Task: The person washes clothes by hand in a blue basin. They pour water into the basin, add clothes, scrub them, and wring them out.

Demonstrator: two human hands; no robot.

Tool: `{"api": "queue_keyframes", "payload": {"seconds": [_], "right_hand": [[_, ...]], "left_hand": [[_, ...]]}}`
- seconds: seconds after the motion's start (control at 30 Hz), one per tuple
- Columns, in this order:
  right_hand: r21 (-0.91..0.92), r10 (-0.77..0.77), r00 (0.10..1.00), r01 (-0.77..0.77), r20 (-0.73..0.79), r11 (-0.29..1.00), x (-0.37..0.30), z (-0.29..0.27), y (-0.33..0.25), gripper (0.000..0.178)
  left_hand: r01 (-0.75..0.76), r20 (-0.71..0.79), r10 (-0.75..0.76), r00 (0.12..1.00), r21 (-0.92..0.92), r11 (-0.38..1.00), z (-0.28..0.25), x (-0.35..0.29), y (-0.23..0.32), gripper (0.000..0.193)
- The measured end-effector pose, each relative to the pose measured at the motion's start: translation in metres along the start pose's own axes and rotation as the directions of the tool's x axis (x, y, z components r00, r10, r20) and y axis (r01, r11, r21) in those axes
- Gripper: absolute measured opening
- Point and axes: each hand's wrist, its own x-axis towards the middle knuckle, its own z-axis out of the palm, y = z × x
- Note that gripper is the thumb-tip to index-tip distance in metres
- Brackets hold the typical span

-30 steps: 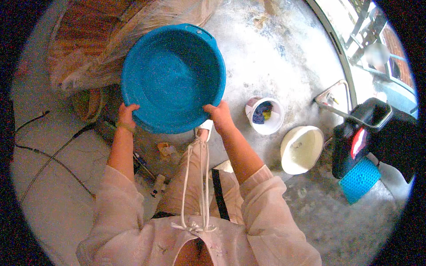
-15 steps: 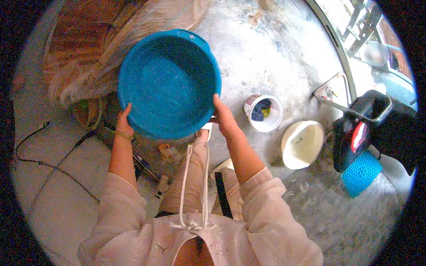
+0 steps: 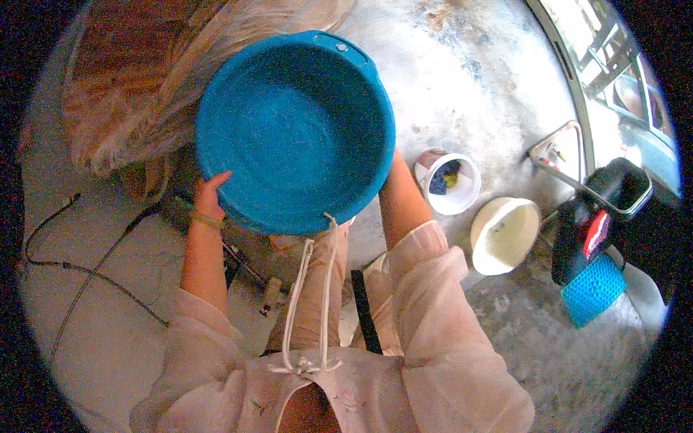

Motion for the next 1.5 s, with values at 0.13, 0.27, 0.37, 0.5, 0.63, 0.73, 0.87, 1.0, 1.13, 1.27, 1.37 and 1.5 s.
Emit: {"api": "queue_keyframes", "payload": {"seconds": [0.13, 0.27, 0.37, 0.5, 0.63, 0.73, 0.87, 1.0, 1.13, 1.27, 1.37, 1.5], "right_hand": [[-0.106, -0.012, 1.0, 0.011, -0.011, 0.994, 0.025, -0.02, -0.011, 0.047], [-0.166, -0.019, 1.0, 0.018, -0.003, 0.986, 0.042, -0.035, -0.023, 0.047], [-0.193, -0.029, 1.0, 0.031, 0.012, 0.981, 0.053, -0.042, -0.03, 0.046], [-0.239, -0.049, 0.998, 0.054, 0.026, 0.97, 0.071, -0.055, -0.042, 0.046], [-0.288, -0.069, 0.996, 0.081, 0.051, 0.954, 0.085, -0.061, -0.054, 0.045], [-0.324, -0.088, 0.994, 0.104, 0.064, 0.94, 0.095, -0.064, -0.063, 0.045], [-0.357, -0.101, 0.992, 0.122, 0.079, 0.926, 0.104, -0.07, -0.066, 0.044], [-0.361, -0.106, 0.989, 0.135, 0.1, 0.923, 0.106, -0.071, -0.067, 0.044], [-0.346, -0.104, 0.989, 0.136, 0.108, 0.928, 0.107, -0.072, -0.067, 0.043], [-0.31, -0.09, 0.99, 0.12, 0.107, 0.943, 0.101, -0.069, -0.057, 0.043], [-0.275, -0.082, 0.992, 0.105, 0.092, 0.956, 0.099, -0.073, -0.052, 0.043], [-0.196, -0.074, 0.994, 0.088, 0.08, 0.977, 0.098, -0.077, -0.05, 0.042]], "left_hand": [[-0.006, 0.038, 0.007, 0.999, -0.023, 1.0, 0.013, -0.006, 0.006, 0.052], [-0.045, 0.056, 0.05, 0.997, -0.087, 0.995, 0.004, -0.009, -0.001, 0.055], [0.002, 0.125, 0.051, 0.991, -0.393, 0.919, -0.002, -0.017, -0.014, 0.064], [0.015, 0.146, 0.078, 0.986, -0.55, 0.835, -0.002, -0.022, -0.036, 0.075], [0.021, 0.284, 0.179, 0.942, -0.583, 0.812, 0.007, -0.022, -0.06, 0.071], [-0.004, 0.26, 0.2, 0.945, -0.602, 0.798, 0.015, -0.007, -0.072, 0.071], [-0.029, 0.233, 0.218, 0.948, -0.618, 0.785, 0.027, 0.004, -0.077, 0.07], [-0.049, 0.209, 0.227, 0.951, -0.624, 0.78, 0.03, 0.007, -0.077, 0.069], [-0.065, 0.187, 0.232, 0.955, -0.63, 0.774, 0.032, 0.006, -0.075, 0.068], [-0.079, 0.175, 0.233, 0.957, -0.616, 0.784, 0.031, 0.006, -0.073, 0.067], [-0.081, 0.184, 0.239, 0.954, -0.607, 0.79, 0.037, 0.009, -0.069, 0.066], [-0.074, 0.192, 0.231, 0.954, -0.596, 0.8, 0.041, 0.014, -0.064, 0.065]]}}
